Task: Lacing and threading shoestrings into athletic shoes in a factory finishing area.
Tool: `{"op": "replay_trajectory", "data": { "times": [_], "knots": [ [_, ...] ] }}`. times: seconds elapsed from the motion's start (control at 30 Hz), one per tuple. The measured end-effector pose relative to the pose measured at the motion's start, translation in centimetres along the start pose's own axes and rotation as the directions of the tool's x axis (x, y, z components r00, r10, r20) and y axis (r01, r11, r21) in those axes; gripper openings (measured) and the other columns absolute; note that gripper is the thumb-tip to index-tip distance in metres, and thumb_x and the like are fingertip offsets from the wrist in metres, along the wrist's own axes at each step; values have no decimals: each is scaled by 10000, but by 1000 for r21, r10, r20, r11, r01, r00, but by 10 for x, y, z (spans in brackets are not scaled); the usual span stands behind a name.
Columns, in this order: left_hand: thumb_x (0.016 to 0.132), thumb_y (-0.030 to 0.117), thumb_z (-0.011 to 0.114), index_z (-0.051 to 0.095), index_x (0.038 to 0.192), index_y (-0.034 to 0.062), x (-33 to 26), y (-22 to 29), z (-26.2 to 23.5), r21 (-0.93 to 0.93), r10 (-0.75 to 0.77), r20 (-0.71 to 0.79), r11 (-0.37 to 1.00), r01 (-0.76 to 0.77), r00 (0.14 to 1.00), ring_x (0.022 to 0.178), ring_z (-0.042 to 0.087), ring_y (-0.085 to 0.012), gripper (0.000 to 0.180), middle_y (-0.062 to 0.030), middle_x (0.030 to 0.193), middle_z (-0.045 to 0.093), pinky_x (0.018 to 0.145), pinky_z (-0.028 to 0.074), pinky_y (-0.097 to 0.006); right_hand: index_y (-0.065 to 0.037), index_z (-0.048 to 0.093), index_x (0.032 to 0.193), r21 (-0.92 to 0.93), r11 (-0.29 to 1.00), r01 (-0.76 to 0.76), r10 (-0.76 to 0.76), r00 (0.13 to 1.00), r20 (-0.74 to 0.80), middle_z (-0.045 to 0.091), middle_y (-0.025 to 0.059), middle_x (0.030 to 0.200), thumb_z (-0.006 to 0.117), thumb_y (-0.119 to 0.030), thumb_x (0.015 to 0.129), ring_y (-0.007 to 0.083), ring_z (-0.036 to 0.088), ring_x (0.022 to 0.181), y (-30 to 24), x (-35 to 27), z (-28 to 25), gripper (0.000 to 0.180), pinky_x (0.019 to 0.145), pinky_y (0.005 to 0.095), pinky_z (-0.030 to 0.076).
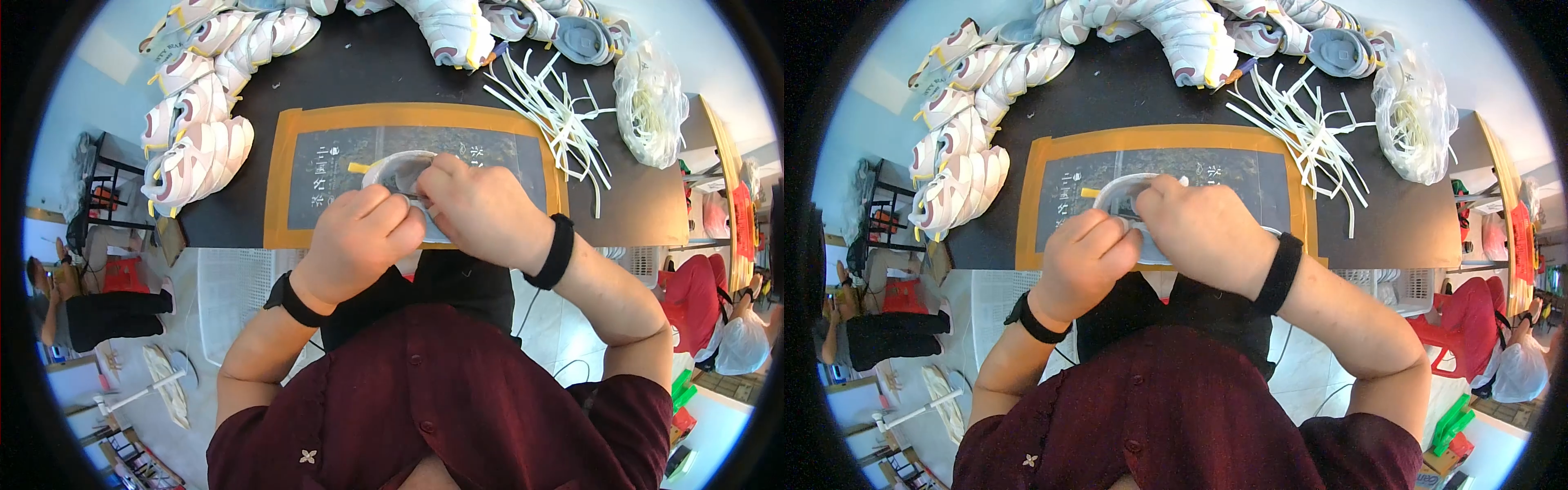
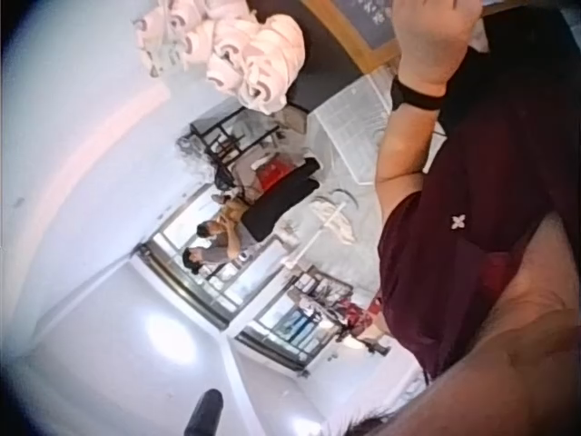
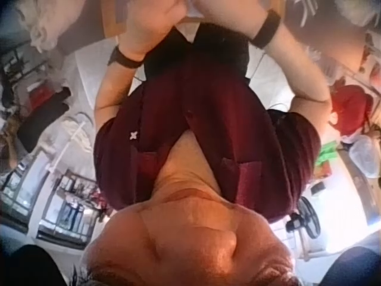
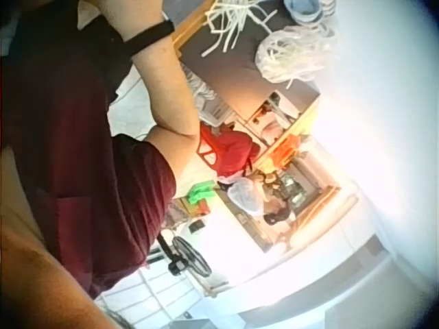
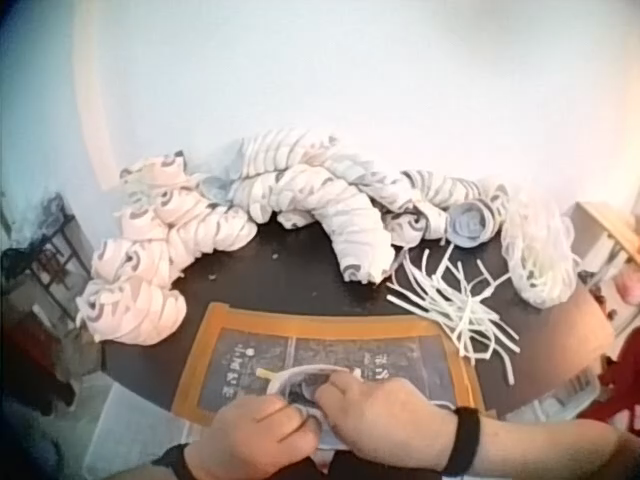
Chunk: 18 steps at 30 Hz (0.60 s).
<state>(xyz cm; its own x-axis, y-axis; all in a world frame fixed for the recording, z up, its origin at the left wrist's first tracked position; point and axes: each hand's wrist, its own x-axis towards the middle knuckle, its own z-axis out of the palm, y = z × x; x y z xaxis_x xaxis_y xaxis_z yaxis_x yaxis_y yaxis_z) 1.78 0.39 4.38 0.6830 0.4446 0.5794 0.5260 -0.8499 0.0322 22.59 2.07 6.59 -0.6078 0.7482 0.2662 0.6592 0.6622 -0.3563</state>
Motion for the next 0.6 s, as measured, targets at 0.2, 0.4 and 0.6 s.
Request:
{"op": "replay_trajectory", "data": {
  "times": [0.2,0.4,0.6],
  "knots": [
    [653,95,677,605,878,101,12,7,-14,4,33,79,999,-33,996,713,570,-184,237,-22,817,556,551,472,-291,-13,610,936,651,714,-260,320,947,27,659,95,812,567,-79,852,200,660,697,13,13,-15,115,687,319,521],
    [651,91,685,609,925,107,15,1,-24,60,100,69,993,-105,993,751,583,-189,285,-13,853,567,578,477,-303,8,624,994,835,371,-407,366,890,271,687,102,863,550,-118,917,143,661,766,17,5,-7,166,721,281,506],
    [675,94,694,619,969,103,5,2,-22,84,83,73,992,-89,994,820,602,-211,304,-32,912,593,620,487,-315,-12,659,1093,678,717,-160,140,987,85,670,141,941,636,-168,914,194,651,876,18,-3,1,239,779,304,507]
  ]
}}
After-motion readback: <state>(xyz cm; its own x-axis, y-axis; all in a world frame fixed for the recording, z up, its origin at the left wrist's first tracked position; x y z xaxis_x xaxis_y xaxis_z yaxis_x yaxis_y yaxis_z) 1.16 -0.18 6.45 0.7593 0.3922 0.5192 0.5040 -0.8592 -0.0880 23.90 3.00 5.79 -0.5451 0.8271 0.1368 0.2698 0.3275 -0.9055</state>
